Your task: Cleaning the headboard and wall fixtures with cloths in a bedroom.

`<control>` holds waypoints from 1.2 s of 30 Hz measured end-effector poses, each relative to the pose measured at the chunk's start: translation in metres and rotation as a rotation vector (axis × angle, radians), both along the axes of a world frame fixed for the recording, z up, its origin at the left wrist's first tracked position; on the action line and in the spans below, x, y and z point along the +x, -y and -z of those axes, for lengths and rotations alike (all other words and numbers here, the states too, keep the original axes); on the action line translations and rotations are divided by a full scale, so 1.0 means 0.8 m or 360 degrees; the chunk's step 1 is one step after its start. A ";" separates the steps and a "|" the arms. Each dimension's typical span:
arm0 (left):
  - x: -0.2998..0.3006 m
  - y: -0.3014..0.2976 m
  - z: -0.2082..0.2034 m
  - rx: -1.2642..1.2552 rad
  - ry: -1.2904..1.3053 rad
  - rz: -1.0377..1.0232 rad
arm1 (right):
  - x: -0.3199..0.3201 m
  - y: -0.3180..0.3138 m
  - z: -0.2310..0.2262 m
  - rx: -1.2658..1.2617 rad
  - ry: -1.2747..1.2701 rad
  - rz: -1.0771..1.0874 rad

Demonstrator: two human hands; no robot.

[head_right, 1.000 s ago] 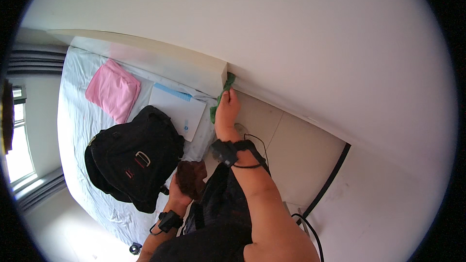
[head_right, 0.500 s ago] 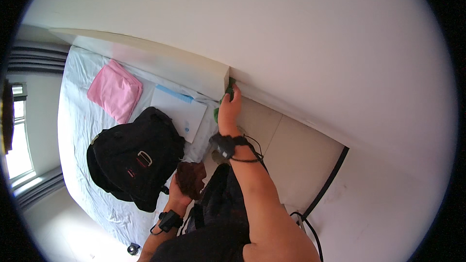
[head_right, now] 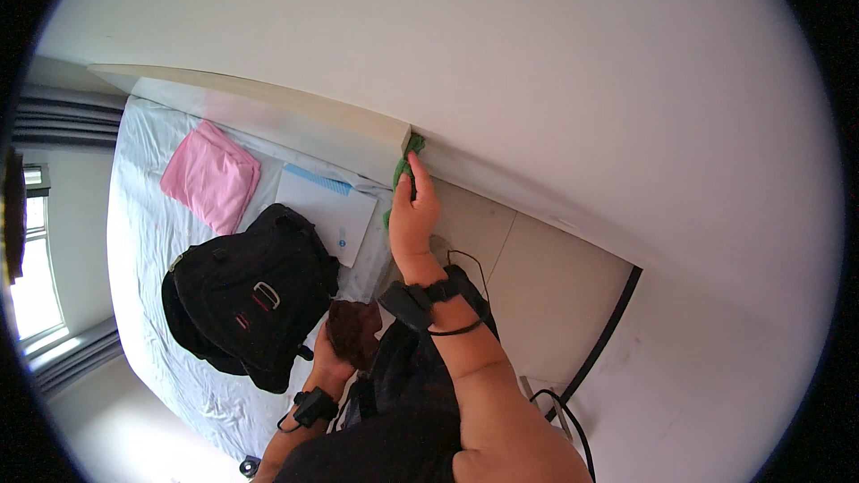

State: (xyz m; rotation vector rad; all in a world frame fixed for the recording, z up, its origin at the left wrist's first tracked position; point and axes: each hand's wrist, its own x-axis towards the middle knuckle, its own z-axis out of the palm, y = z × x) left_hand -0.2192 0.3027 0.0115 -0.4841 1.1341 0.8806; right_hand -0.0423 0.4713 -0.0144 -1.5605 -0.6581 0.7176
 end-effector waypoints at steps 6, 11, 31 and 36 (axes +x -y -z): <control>-0.002 -0.001 -0.006 0.0069 -0.0050 0.0017 | 0.000 -0.001 -0.036 0.0300 0.0232 -0.0019; -0.004 0.000 0.000 0.0123 0.0023 -0.0007 | 0.001 0.000 -0.031 0.0076 -0.0238 -0.0013; -0.010 0.007 0.024 -0.0017 0.0019 -0.0090 | -0.018 -0.004 0.149 -0.0248 -0.0187 0.0100; -0.013 0.007 0.018 -0.0049 -0.0062 -0.0111 | -0.032 -0.001 0.211 -0.0548 -0.0168 -0.0027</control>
